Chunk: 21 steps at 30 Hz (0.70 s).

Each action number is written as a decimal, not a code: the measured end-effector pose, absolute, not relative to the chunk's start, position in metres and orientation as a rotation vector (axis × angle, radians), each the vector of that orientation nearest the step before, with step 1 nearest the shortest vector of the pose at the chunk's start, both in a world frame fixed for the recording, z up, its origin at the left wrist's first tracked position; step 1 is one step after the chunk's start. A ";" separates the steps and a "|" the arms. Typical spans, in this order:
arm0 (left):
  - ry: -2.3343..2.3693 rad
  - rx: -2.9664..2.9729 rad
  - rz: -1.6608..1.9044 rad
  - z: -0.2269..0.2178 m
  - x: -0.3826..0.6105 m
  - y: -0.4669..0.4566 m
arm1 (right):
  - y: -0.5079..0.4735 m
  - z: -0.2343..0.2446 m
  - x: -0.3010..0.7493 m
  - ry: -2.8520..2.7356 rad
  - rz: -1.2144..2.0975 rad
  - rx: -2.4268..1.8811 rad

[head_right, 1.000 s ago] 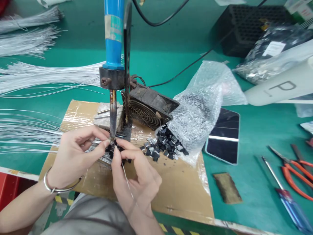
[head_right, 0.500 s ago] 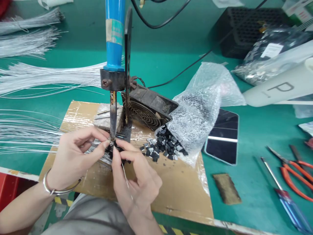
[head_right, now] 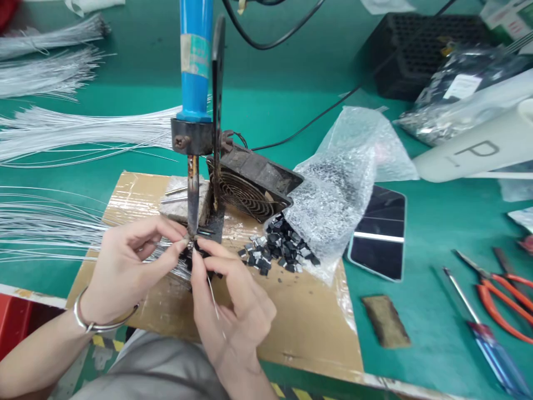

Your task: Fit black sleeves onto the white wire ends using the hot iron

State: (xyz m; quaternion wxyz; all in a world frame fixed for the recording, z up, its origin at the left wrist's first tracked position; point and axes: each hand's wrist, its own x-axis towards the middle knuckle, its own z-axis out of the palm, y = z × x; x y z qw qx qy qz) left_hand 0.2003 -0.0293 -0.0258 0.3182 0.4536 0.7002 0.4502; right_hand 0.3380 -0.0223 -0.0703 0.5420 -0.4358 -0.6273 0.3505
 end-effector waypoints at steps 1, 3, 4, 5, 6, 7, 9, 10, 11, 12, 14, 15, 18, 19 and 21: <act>1.838 1.198 1.190 -0.026 0.200 -0.030 | -0.022 -0.071 0.339 -1.512 0.819 -1.028; 1.839 1.209 1.191 -0.025 0.200 -0.030 | -0.021 -0.072 0.340 -1.528 0.800 -1.030; 1.841 1.213 1.192 -0.025 0.200 -0.031 | -0.021 -0.073 0.341 -1.529 0.796 -1.030; 1.841 1.215 1.193 -0.025 0.200 -0.031 | -0.021 -0.073 0.341 -1.528 0.796 -1.030; 1.838 1.215 1.195 -0.025 0.200 -0.031 | -0.021 -0.072 0.341 -1.527 0.800 -1.031; 1.835 1.213 1.194 -0.025 0.200 -0.031 | -0.021 -0.072 0.341 -1.525 0.807 -1.032; 1.838 1.207 1.189 -0.025 0.200 -0.031 | -0.021 -0.072 0.340 -1.520 0.823 -1.031; 1.845 1.204 1.179 -0.025 0.200 -0.031 | -0.022 -0.072 0.339 -1.504 0.829 -1.043; 1.854 1.200 1.167 -0.026 0.200 -0.031 | -0.022 -0.072 0.339 -1.484 0.833 -1.058; 1.861 1.195 1.156 -0.026 0.199 -0.031 | -0.022 -0.072 0.338 -1.469 0.837 -1.070; 1.870 1.189 1.140 -0.027 0.199 -0.030 | -0.023 -0.072 0.338 -1.464 0.846 -1.077; 1.871 1.187 1.134 -0.027 0.199 -0.030 | -0.023 -0.073 0.339 -1.472 0.851 -1.070; 1.871 1.186 1.130 -0.028 0.199 -0.030 | -0.022 -0.075 0.340 -1.494 0.855 -1.038; 1.868 1.188 1.133 -0.028 0.199 -0.030 | -0.022 -0.075 0.340 -1.493 0.850 -1.035; 1.861 1.190 1.141 -0.027 0.198 -0.031 | -0.021 -0.075 0.339 -1.494 0.846 -1.026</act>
